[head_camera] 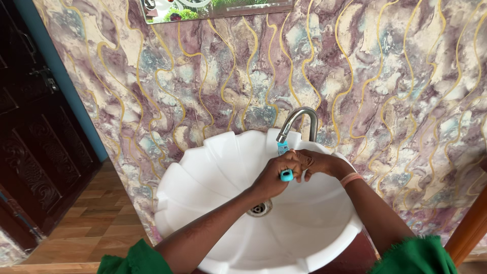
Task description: The person cleans a sink and faucet using a brush.
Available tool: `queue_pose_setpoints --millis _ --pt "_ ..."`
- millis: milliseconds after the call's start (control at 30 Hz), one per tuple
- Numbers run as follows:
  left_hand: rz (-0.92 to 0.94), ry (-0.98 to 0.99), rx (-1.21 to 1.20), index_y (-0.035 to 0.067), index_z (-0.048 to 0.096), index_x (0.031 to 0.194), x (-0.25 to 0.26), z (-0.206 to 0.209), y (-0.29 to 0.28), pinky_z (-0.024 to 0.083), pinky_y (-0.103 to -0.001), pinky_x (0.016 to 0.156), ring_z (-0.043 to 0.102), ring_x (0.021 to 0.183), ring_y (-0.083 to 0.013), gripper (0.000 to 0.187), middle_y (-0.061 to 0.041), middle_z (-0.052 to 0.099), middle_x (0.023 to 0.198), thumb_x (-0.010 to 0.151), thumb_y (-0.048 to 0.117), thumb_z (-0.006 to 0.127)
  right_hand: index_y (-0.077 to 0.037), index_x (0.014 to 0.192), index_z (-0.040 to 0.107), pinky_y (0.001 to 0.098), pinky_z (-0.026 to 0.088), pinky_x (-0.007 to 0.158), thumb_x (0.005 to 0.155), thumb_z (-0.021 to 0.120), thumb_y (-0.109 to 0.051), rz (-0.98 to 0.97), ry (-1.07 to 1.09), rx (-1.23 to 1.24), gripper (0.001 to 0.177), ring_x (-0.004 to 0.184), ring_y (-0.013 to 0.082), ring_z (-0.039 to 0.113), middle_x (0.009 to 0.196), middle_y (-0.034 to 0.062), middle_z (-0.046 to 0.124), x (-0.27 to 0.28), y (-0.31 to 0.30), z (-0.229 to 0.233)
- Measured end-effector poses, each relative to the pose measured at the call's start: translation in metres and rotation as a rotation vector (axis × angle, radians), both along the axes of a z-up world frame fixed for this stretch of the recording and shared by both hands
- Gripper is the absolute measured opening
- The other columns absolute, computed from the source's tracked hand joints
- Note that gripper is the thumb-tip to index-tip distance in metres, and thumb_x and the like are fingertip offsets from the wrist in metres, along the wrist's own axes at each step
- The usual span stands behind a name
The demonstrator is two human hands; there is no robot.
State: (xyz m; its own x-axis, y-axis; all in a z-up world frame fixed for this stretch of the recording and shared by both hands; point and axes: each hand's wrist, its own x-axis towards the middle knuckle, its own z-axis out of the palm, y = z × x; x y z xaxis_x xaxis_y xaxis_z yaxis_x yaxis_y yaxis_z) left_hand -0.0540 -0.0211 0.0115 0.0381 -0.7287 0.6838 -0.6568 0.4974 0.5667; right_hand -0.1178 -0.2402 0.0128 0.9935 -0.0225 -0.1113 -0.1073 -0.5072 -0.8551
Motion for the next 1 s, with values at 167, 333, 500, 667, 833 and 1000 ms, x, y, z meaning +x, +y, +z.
queue_pose_setpoints --millis 167,333,500,667,833,1000 --pt "-0.028 0.241 0.120 0.006 0.050 0.076 -0.005 0.020 0.017 0.045 -0.031 0.082 0.053 0.088 -0.0145 0.019 -0.002 0.055 0.090 0.088 -0.007 0.055 -0.006 0.108 0.063 0.0323 0.055 0.061 0.078 0.038 -0.088 0.025 0.010 -0.008 0.090 0.071 0.0156 0.071 0.083 0.0058 0.076 -0.004 0.013 0.007" --pt "-0.245 0.474 0.222 0.010 0.042 0.071 -0.008 0.045 0.032 0.051 -0.035 0.070 0.059 0.084 -0.0167 0.025 -0.002 0.056 0.082 0.078 -0.013 0.051 -0.008 0.094 0.071 0.0347 0.046 0.049 0.079 0.047 -0.085 0.006 -0.060 -0.077 0.083 0.044 0.0171 0.054 0.049 0.0064 0.052 -0.023 0.023 0.005" --pt "-0.239 0.373 0.256 0.011 0.041 0.072 -0.007 0.051 0.038 0.051 -0.036 0.075 0.061 0.089 -0.0175 0.025 -0.005 0.059 0.084 0.080 -0.010 0.053 -0.005 0.089 0.073 0.0403 0.050 0.054 0.084 0.035 -0.087 -0.001 -0.404 -0.350 0.091 0.053 0.0245 0.060 0.057 0.0062 0.058 -0.023 0.022 -0.007" --pt "-0.232 0.310 0.194 0.010 0.054 0.082 -0.014 0.065 0.050 0.051 -0.035 0.097 0.065 0.107 -0.0167 0.014 -0.006 0.069 0.105 0.083 -0.004 0.056 -0.004 0.093 0.067 0.0435 0.052 0.067 0.090 0.034 -0.078 -0.131 -0.842 -0.661 0.081 0.077 0.0349 0.066 0.081 0.0128 0.066 -0.037 0.035 0.004" --pt "-0.278 0.273 0.049 0.007 0.069 0.101 -0.005 0.075 0.056 0.050 -0.034 0.106 0.063 0.119 -0.0151 0.010 -0.005 0.068 0.123 0.093 0.012 0.067 -0.006 0.091 0.070 0.0384 0.052 0.074 0.105 0.031 -0.058 -0.052 -0.729 -0.512 0.067 0.080 0.0250 0.066 0.084 0.0092 0.070 -0.046 0.055 0.015" --pt "0.233 0.056 -0.028 0.007 0.067 0.106 -0.003 0.079 0.058 0.056 -0.032 0.088 0.067 0.097 -0.0129 0.024 -0.005 0.072 0.097 0.096 0.029 0.073 -0.005 0.085 0.064 0.0371 0.051 0.066 0.104 0.034 -0.057 -0.134 -0.605 -0.469 0.063 0.067 0.0226 0.063 0.071 0.0077 0.065 -0.050 0.068 0.023"
